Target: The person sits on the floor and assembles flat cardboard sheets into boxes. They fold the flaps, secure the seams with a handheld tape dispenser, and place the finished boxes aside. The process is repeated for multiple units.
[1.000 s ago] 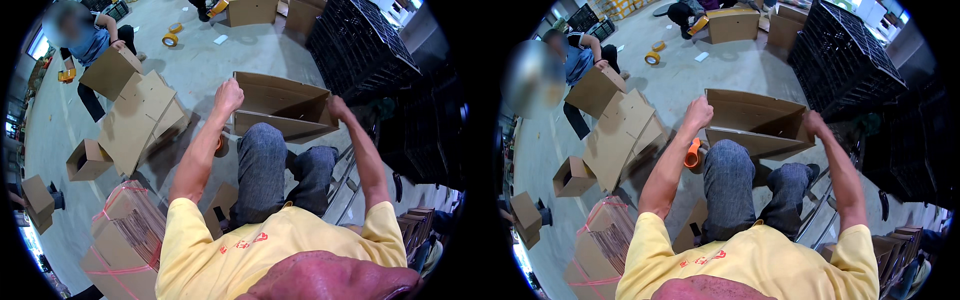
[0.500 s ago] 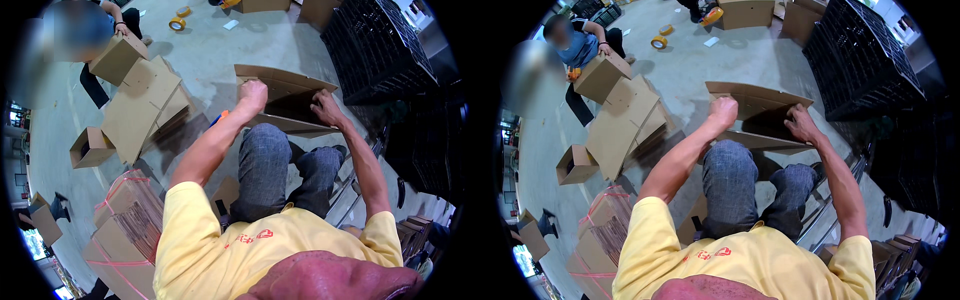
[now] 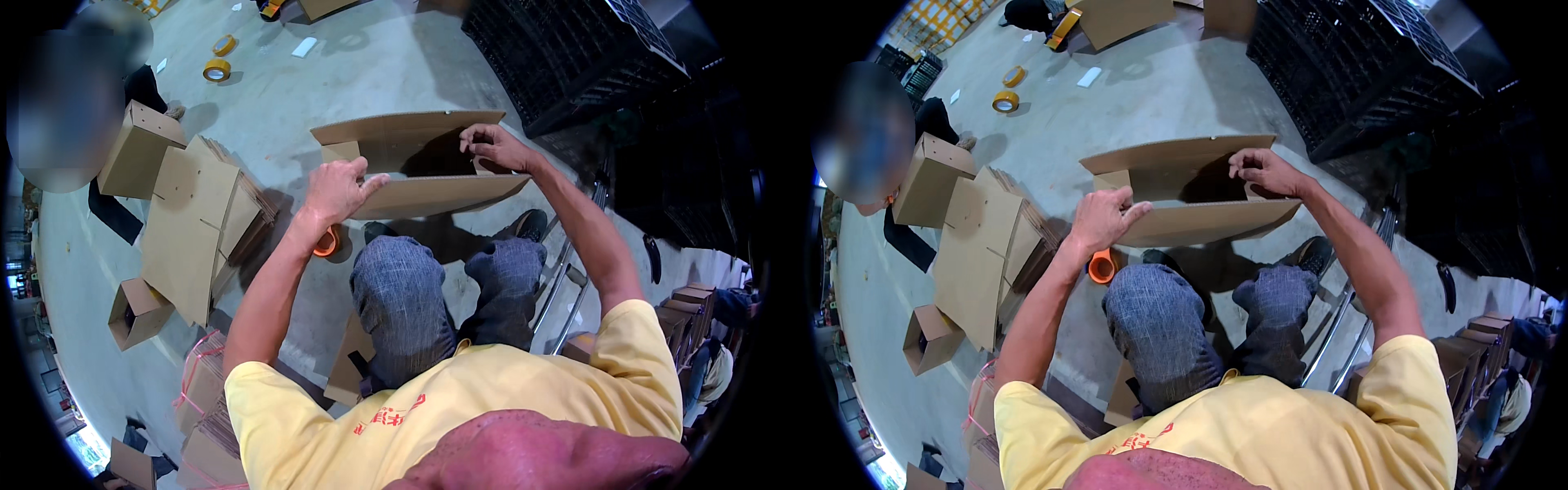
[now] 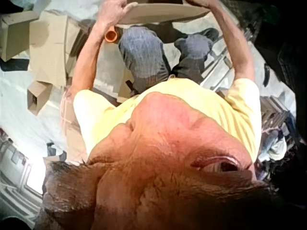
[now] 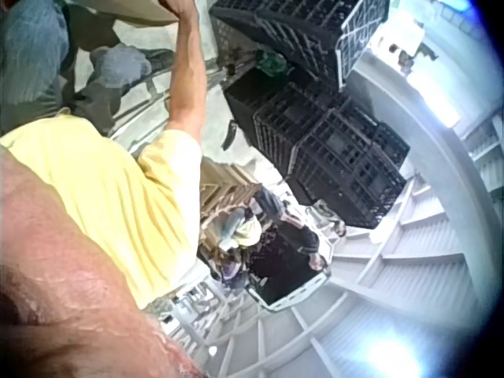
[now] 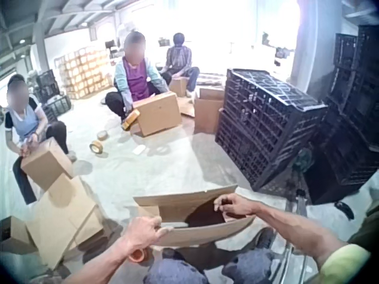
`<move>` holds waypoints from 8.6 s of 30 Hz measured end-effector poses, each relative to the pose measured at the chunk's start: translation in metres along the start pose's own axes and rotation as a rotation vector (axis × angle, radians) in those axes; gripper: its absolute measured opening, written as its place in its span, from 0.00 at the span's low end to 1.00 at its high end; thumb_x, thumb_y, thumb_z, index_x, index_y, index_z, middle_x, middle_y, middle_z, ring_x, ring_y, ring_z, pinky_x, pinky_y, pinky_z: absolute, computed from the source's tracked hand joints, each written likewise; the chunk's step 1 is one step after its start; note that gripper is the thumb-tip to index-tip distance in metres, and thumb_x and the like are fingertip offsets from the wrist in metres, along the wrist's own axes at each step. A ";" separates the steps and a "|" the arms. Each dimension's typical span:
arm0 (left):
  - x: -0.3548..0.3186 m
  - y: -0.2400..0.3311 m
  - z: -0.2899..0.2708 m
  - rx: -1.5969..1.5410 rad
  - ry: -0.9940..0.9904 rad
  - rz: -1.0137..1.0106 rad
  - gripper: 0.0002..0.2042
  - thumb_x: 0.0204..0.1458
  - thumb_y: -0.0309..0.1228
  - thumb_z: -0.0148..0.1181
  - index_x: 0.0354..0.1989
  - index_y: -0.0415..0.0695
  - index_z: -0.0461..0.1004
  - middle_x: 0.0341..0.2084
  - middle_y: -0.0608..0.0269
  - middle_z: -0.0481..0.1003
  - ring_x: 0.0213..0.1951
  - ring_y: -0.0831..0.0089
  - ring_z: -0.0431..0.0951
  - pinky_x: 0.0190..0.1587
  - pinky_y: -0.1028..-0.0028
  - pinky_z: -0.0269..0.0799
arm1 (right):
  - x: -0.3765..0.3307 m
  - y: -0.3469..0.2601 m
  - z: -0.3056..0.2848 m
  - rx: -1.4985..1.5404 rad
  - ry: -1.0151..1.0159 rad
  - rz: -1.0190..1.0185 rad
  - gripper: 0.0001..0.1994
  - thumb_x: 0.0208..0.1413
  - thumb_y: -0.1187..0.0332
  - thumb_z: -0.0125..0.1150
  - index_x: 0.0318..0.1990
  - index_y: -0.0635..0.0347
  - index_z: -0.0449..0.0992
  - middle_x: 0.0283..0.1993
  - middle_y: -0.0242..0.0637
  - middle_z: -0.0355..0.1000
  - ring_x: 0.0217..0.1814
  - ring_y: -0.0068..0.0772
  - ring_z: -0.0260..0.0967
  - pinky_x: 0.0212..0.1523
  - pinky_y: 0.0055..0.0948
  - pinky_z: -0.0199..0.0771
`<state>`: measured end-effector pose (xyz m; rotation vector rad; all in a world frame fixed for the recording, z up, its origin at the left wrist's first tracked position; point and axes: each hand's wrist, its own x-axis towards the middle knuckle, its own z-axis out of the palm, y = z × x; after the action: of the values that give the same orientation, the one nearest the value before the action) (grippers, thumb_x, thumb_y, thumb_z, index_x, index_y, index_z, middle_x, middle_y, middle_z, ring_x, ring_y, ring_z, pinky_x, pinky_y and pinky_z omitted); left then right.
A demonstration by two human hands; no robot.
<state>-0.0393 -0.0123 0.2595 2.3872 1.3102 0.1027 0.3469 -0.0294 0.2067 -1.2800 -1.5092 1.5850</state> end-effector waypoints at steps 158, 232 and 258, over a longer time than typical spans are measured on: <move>-0.102 -0.234 0.219 -0.523 0.095 -0.559 0.27 0.49 0.21 0.61 0.61 0.45 0.73 0.49 0.54 0.77 0.51 0.49 0.79 0.59 0.59 0.74 | -0.082 0.065 0.034 0.276 0.642 0.288 0.28 0.79 0.54 0.43 0.75 0.66 0.59 0.72 0.43 0.66 0.72 0.35 0.65 0.73 0.35 0.61; 0.104 0.100 0.032 -0.093 0.197 0.651 0.42 0.45 0.46 0.80 0.67 0.40 0.67 0.35 0.50 0.73 0.34 0.51 0.75 0.38 0.57 0.73 | -0.041 0.012 0.077 0.427 0.654 -0.184 0.19 0.76 0.62 0.50 0.30 0.61 0.68 0.22 0.26 0.60 0.25 0.19 0.54 0.26 0.28 0.58; 0.121 0.146 -0.003 0.436 -0.292 0.612 0.38 0.56 0.44 0.69 0.78 0.66 0.61 0.32 0.53 0.68 0.31 0.54 0.72 0.38 0.58 0.71 | -0.099 0.144 -0.041 0.113 0.879 -0.037 0.18 0.75 0.61 0.53 0.32 0.65 0.70 0.27 0.24 0.59 0.33 0.17 0.54 0.35 0.28 0.62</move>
<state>0.1424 0.0188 0.3036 2.9514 0.4702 -0.3805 0.4471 -0.1285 0.0951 -1.5695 -0.8577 0.8523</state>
